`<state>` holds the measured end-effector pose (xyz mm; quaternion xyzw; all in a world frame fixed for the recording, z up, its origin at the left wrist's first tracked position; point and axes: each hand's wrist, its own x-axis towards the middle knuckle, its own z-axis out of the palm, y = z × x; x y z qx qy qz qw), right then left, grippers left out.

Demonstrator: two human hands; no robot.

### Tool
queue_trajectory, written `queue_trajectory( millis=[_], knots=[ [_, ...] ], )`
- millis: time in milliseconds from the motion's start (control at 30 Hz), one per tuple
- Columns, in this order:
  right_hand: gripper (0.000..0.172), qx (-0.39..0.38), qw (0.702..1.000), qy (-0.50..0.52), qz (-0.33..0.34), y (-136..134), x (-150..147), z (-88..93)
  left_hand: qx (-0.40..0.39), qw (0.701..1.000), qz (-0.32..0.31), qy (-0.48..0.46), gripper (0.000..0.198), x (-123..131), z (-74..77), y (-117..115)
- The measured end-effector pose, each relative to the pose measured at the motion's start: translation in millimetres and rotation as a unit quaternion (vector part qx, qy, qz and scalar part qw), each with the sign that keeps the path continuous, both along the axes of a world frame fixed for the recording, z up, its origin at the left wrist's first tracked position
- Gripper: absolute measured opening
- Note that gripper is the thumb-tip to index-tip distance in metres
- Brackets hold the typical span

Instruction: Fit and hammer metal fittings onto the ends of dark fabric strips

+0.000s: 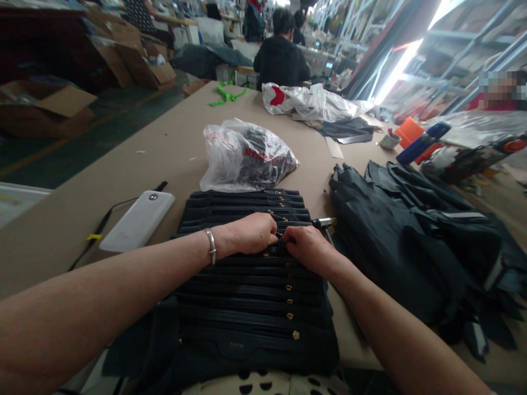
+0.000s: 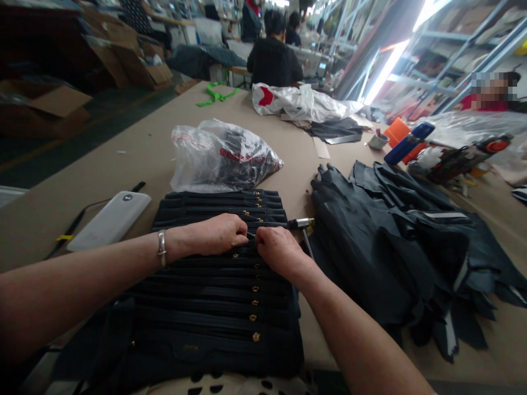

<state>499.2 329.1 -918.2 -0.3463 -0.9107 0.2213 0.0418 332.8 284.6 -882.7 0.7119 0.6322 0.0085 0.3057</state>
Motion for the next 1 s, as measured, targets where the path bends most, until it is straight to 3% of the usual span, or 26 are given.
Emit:
queue_trajectory(
  millis=[133, 267, 367, 467, 567, 700, 1000],
  knots=[
    [0.01, -0.015, 1.0, -0.002, 0.013, 3.3, -1.7, 3.0, 0.006, 1.0, 0.01, -0.002, 0.023, -5.9, -5.4, -0.5],
    [0.005, -0.016, 0.999, 0.029, -0.001, 5.2, 2.3, 3.1, 0.004, 1.0, 0.018, -0.023, 0.026, -15.8, 1.9, -6.5],
    [0.009, -0.047, 0.992, 0.115, -0.03, -0.2, -0.7, 5.2, -0.065, 0.985, 0.087, -0.134, 0.034, -21.2, 12.4, -14.3],
    [0.014, -0.153, 0.958, 0.24, -0.036, -10.7, -13.0, 8.8, -0.153, 0.923, 0.168, -0.309, 0.05, -22.6, 17.3, -21.1],
    [0.021, -0.28, 0.9, 0.333, -0.024, -20.0, -28.8, 10.5, -0.162, 0.885, 0.173, -0.402, 0.052, -21.0, 14.1, -24.8],
    [0.026, -0.376, 0.836, 0.399, -0.04, -24.3, -42.5, 7.8, -0.136, 0.868, 0.178, -0.443, 0.053, -17.7, 6.7, -26.9],
    [0.034, -0.473, 0.781, 0.399, -0.081, -23.2, -44.9, 2.3, -0.174, 0.841, 0.165, -0.485, 0.047, -20.3, 5.3, -26.5]
  ],
)
